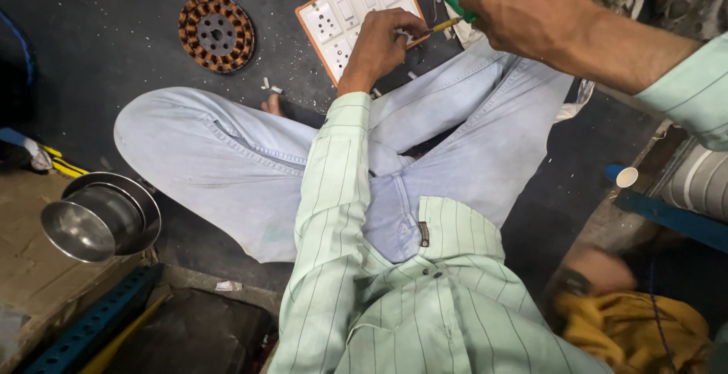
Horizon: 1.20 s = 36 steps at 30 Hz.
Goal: The person sits on the floor and uses a screwdriver to unscrew the base cover of a small teal electric appliance. They remove the screws, separate the base plate from the housing, and begin handling the exposed motor and internal wiring.
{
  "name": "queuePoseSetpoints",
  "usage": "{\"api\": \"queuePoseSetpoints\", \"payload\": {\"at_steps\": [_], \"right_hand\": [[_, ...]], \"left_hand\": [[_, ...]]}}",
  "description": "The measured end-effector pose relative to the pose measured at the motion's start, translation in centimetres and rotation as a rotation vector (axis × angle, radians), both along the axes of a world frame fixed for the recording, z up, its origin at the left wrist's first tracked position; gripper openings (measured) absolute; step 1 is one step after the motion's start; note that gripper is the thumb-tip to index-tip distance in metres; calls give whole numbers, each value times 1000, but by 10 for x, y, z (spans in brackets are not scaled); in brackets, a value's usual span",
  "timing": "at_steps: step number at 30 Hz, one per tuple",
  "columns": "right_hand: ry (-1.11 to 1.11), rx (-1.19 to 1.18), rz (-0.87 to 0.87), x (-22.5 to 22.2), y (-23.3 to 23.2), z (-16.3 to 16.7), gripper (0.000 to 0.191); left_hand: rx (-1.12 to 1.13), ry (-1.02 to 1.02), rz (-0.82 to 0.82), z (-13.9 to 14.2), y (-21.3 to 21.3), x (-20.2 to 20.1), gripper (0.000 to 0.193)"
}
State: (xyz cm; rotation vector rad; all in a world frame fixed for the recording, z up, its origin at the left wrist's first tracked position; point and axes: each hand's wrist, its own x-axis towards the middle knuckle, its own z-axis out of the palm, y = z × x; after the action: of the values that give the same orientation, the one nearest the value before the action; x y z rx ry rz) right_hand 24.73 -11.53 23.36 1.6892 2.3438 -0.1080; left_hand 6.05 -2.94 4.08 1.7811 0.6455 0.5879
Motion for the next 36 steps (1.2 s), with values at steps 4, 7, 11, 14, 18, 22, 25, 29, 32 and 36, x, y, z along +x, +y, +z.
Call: {"api": "queuePoseSetpoints", "payload": {"at_steps": [4, 7, 11, 14, 18, 22, 25, 29, 32, 36], "right_hand": [[-20, 193, 182, -5, 3, 0, 24], [-267, 133, 349, -8, 5, -5, 11], [-395, -173, 106, -15, 13, -18, 20], [-300, -99, 31, -20, 21, -26, 19], [-246, -144, -31, -26, 29, -28, 22], [-270, 163, 257, -24, 15, -20, 27], [-160, 164, 287, -25, 10, -22, 19], [-213, -248, -93, -23, 23, -27, 19], [-203, -237, -158, -25, 30, -29, 24], [-162, -112, -11, -26, 21, -25, 20]], "left_hand": [[33, 21, 14, 4, 0, 1, 33], [23, 44, 11, 7, -1, 1, 26], [40, 46, 4, 10, -1, 0, 24], [100, -38, 6, 12, -3, 1, 30], [131, 81, 68, 11, -6, 7, 27], [130, 49, 75, 7, -6, 8, 23], [112, 57, 76, 4, -6, 7, 22], [126, 88, 51, 5, -4, 7, 19], [136, 60, 48, 7, -5, 6, 17], [136, 89, 48, 5, -4, 6, 18]]}}
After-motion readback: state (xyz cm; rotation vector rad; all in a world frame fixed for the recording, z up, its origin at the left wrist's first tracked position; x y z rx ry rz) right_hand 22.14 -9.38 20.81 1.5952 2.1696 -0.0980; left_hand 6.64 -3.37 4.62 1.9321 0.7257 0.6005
